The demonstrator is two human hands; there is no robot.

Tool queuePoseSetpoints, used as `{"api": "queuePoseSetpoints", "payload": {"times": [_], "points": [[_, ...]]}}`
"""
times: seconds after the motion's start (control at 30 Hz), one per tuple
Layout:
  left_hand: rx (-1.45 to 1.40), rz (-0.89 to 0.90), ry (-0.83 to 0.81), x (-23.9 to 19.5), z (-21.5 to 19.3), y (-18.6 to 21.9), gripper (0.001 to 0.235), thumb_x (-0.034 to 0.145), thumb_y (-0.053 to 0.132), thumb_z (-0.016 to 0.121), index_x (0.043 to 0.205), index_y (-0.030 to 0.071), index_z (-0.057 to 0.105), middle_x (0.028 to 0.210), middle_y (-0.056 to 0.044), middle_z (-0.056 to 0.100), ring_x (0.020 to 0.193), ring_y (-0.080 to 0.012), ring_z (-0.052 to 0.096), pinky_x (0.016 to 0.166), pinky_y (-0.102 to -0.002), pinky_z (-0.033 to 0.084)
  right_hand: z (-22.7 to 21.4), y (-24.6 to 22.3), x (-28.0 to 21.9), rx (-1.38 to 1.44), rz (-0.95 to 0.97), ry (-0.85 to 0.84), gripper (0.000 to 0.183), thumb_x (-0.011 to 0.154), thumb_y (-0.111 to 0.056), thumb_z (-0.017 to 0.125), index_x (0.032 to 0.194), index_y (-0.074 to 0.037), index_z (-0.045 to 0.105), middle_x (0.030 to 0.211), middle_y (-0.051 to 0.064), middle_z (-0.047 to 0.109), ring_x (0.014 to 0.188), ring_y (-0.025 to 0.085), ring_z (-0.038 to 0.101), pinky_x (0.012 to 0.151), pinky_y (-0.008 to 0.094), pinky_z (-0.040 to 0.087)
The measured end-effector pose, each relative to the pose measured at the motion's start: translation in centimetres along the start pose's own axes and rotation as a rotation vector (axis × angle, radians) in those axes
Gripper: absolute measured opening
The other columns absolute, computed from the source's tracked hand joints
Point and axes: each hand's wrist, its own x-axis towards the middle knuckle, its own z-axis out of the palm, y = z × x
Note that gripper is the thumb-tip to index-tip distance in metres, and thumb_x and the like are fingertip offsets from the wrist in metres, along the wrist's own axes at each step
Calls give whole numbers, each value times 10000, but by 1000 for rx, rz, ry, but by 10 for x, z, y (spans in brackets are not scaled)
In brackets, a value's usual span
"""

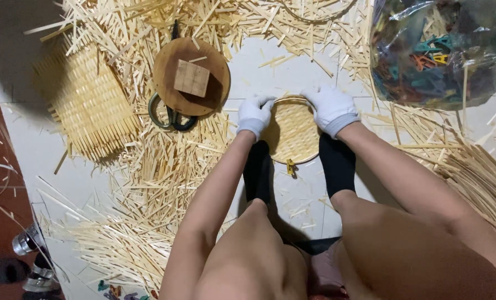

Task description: Weaving and assembling a bamboo basket lid using strips, a hoop, and a shaping block.

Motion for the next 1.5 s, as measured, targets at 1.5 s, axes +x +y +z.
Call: {"api": "queuePoseSetpoints", "payload": {"times": [1.5], "points": [[393,-122,132,-61,-26,40,166,908,302,617,1031,191,631,902,-178,732,861,-422,692,782,-541,504,-24,36,44,-133,-190,285,209,955,-425,701,976,-225,757,997,81,646,991,314,624,744,478,529]]}}
